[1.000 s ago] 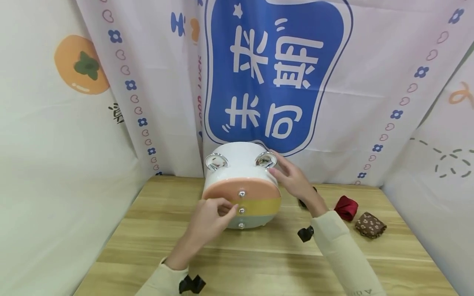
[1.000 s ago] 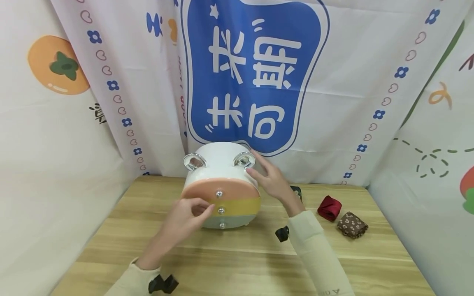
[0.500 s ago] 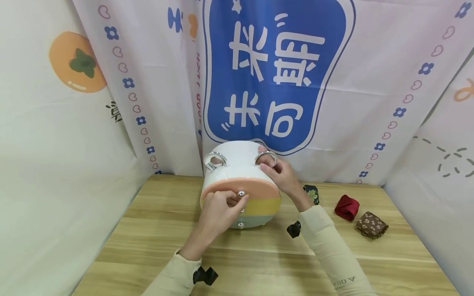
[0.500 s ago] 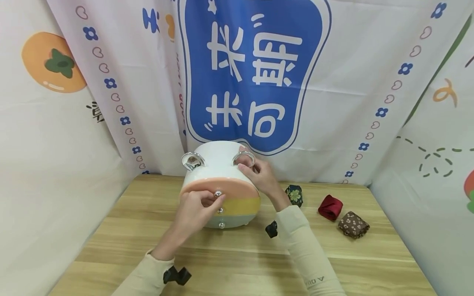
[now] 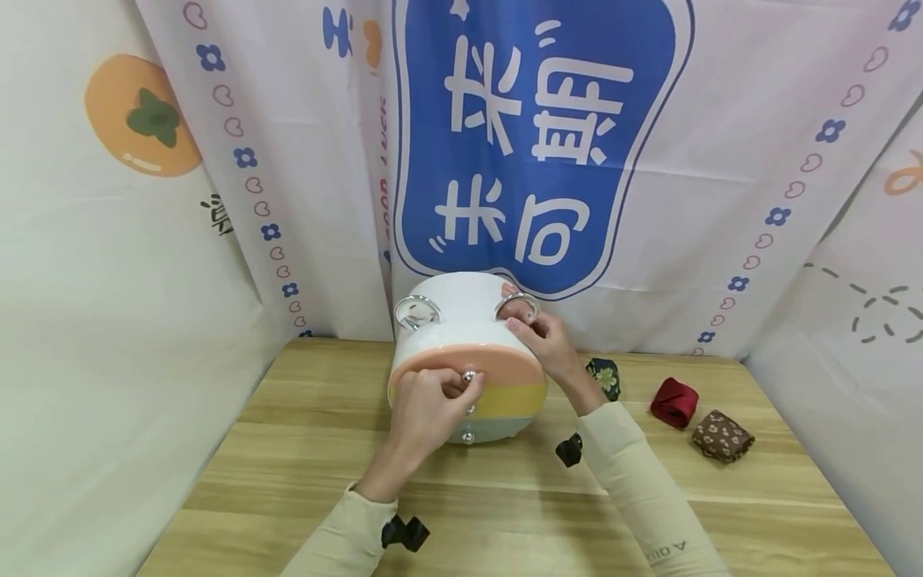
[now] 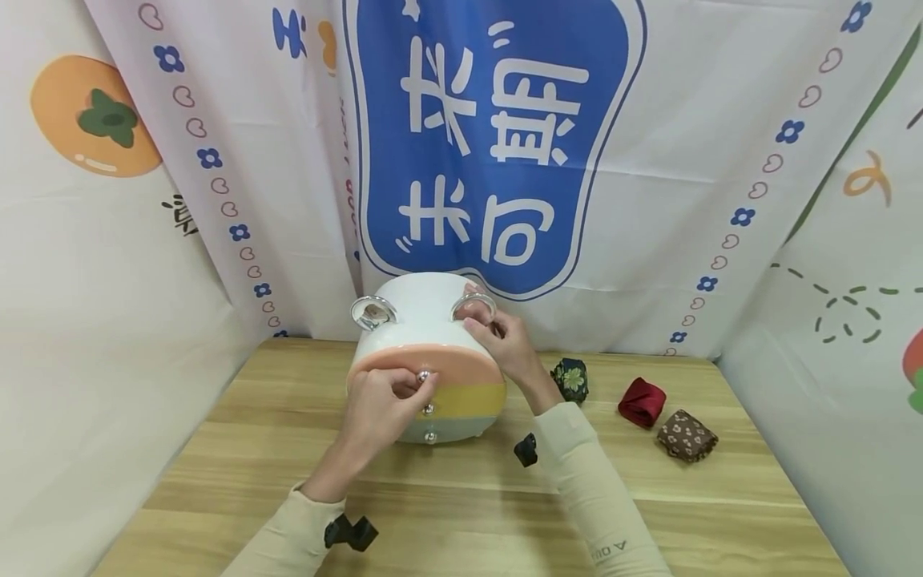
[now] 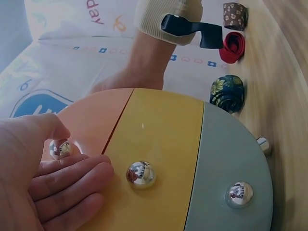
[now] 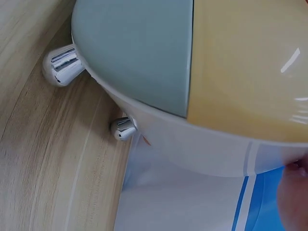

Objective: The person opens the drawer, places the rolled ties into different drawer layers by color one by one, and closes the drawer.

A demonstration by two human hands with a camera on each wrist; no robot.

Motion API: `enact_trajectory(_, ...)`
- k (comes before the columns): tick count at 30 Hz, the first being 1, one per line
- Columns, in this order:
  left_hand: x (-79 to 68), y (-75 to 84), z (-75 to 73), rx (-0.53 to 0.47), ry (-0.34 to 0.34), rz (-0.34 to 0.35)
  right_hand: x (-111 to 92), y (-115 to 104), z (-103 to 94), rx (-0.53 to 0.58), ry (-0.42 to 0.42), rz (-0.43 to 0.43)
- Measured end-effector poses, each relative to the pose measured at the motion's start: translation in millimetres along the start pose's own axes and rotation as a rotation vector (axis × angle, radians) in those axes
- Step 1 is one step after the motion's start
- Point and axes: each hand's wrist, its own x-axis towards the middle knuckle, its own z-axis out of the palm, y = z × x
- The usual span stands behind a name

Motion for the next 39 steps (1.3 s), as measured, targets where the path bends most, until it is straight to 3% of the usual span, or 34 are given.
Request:
enact_trajectory(14, -5.2, 1.2, -2.9, 0.029, 0.044, 0.041, -0.4, -0.4, 3.2, -0.005, -0.007, -0.01)
enact_trajectory(24, -12.7, 5.4, -4.6, 0.014, 0.045, 0.082, -1.2, -1.4, 2.4, -0.009, 0.003, -0.023)
enact_trajectory(39, -26.3, 12.6, -8.6, 0.027, 0.038, 0.087, -3.3, -1.0, 1.9, 0.009, -0.002, -0.009)
